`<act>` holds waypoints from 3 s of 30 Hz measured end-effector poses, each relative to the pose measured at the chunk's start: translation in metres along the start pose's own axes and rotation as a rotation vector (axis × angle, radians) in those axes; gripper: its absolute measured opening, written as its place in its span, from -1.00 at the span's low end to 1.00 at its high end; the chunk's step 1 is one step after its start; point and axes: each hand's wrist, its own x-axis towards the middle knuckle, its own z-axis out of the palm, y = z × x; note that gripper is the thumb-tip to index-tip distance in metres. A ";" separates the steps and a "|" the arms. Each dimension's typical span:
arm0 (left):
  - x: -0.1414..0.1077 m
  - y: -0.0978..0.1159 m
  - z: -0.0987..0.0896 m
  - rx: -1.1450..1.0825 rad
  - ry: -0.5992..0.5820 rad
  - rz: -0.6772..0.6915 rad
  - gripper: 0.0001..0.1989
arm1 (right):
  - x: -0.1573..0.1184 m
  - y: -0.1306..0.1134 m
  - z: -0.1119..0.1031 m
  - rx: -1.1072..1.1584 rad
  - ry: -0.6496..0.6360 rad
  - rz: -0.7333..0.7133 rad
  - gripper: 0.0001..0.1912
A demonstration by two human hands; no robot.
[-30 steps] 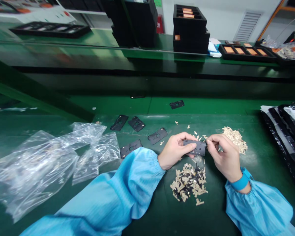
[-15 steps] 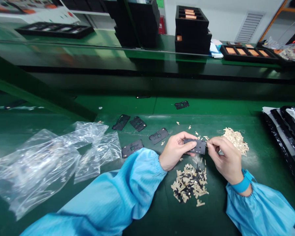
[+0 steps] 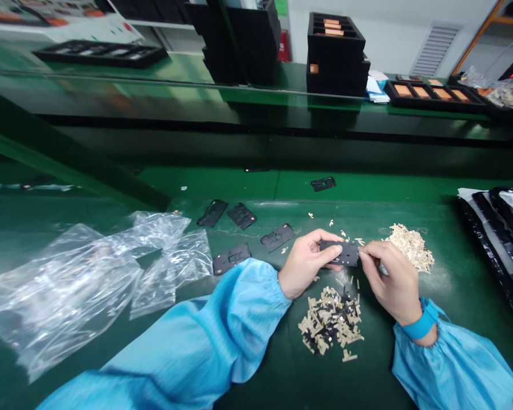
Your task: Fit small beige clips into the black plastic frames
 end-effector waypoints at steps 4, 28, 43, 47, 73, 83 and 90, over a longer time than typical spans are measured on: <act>0.001 0.001 -0.001 -0.010 0.022 0.013 -0.57 | -0.001 -0.001 -0.001 0.089 0.017 0.054 -0.87; 0.002 0.002 0.003 0.080 -0.104 0.063 -0.68 | 0.003 -0.004 0.002 0.433 -0.056 0.550 -0.72; 0.010 -0.003 0.002 -0.069 -0.037 0.176 -0.71 | 0.008 0.002 -0.009 0.504 -0.567 0.650 -0.82; 0.010 -0.003 0.002 -0.054 -0.040 0.179 -0.74 | 0.007 -0.003 -0.015 0.273 -0.749 0.398 -0.93; 0.001 0.021 -0.003 0.618 -0.388 -0.033 -0.75 | 0.014 0.005 -0.011 0.704 -0.498 0.659 -0.83; 0.005 0.018 -0.007 0.434 -0.489 -0.080 -0.69 | 0.012 0.003 0.001 0.862 -0.301 0.626 -0.77; 0.003 0.007 -0.004 0.399 -0.316 -0.022 -0.71 | 0.010 0.003 0.002 0.703 -0.214 0.728 -0.66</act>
